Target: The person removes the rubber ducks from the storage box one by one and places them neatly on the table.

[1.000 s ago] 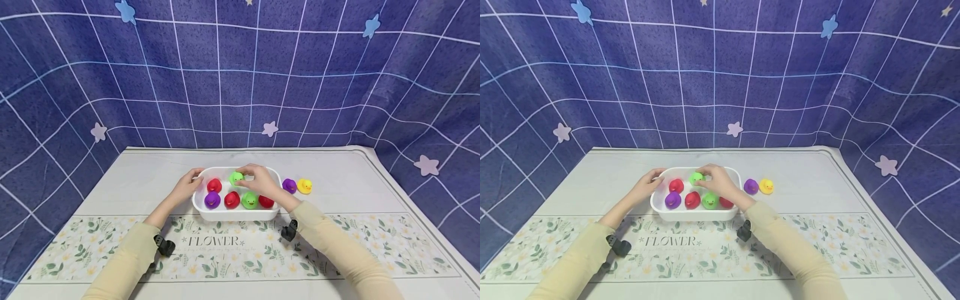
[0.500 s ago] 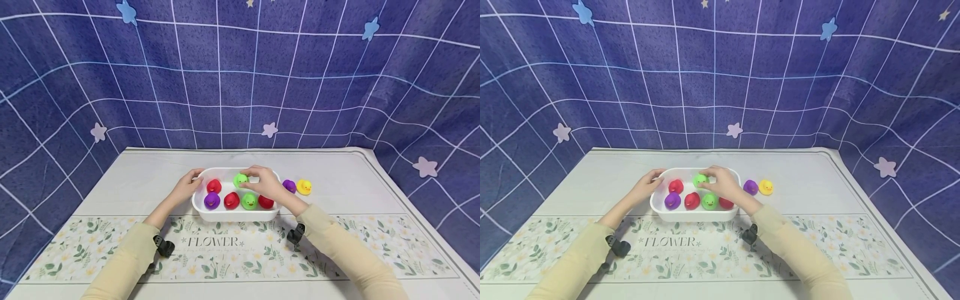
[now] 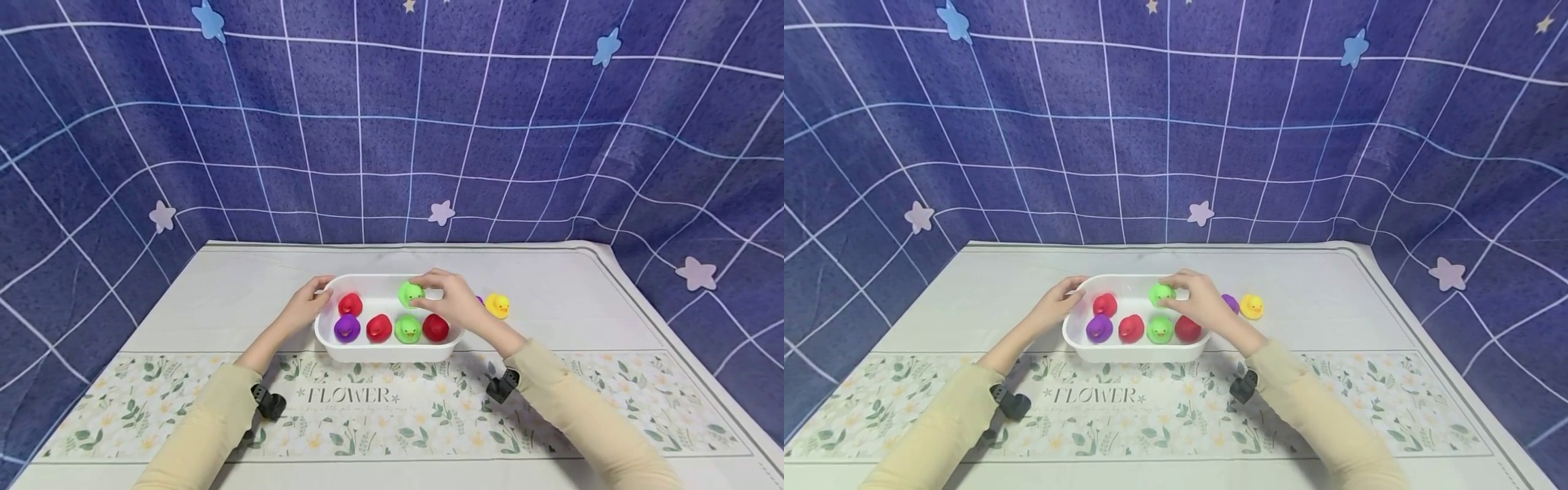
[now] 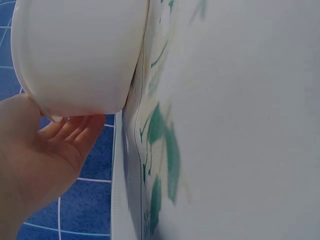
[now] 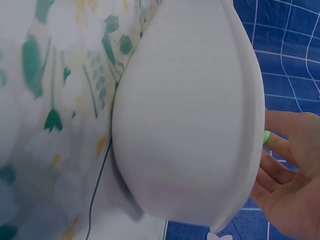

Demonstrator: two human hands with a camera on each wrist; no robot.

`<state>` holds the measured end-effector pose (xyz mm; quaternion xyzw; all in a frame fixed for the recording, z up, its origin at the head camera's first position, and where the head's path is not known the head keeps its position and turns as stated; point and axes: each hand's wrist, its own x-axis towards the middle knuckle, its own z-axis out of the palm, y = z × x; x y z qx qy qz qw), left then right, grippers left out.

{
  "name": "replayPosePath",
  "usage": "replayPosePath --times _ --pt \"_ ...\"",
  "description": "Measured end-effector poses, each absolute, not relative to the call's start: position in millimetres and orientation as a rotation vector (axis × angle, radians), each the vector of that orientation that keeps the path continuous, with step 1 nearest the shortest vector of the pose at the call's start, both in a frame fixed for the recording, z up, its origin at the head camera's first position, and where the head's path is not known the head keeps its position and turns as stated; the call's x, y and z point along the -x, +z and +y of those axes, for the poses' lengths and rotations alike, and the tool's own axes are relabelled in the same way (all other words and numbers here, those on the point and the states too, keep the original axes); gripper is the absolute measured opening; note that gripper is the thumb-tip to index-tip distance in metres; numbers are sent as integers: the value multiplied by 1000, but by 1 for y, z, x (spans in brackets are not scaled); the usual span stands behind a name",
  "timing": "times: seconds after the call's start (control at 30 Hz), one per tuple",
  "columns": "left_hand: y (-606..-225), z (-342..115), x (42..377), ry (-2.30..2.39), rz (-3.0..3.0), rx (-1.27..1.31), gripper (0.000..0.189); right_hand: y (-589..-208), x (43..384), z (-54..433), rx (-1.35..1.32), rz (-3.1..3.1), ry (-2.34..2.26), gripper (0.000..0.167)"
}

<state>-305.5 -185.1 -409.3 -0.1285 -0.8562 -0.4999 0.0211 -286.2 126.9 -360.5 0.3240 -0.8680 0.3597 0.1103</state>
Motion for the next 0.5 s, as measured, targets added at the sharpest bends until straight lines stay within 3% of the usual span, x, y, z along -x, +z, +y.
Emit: replayPosePath --times 0.5 --pt "-411 -185 306 -1541 -2658 393 40 -360 282 156 -842 -2543 1073 35"
